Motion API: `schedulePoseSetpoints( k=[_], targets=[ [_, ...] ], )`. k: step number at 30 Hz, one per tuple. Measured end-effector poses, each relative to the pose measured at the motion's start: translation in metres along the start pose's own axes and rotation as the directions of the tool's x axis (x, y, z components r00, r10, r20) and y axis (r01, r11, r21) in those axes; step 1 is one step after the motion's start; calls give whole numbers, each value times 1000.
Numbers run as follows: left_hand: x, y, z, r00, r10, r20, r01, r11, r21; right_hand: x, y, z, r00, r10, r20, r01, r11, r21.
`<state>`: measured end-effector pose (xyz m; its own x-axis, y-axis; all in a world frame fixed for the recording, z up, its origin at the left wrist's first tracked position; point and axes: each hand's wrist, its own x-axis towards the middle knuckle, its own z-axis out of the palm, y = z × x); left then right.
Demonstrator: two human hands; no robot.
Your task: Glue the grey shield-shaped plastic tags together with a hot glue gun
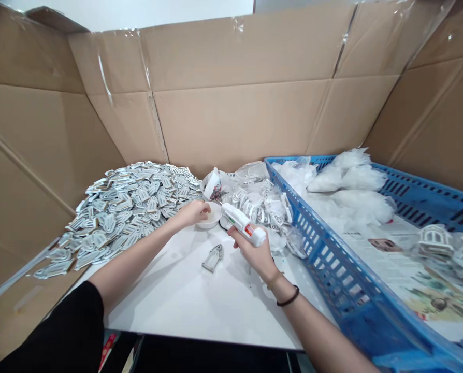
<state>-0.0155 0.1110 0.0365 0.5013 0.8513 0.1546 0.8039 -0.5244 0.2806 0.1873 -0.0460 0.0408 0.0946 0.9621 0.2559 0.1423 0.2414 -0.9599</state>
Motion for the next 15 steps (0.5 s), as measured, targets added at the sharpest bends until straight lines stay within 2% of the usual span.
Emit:
schedulePoseSetpoints(
  k=[8,15],
  targets=[
    [3,-12,6,998,36,-58,-41,996,-77,3,2,-1,1000,16,-17,-16,1000,-10],
    [-11,-6,2,976,73,-203,-89,993,-72,6,7,-1,999,15,-44,-16,1000,-18]
  ],
)
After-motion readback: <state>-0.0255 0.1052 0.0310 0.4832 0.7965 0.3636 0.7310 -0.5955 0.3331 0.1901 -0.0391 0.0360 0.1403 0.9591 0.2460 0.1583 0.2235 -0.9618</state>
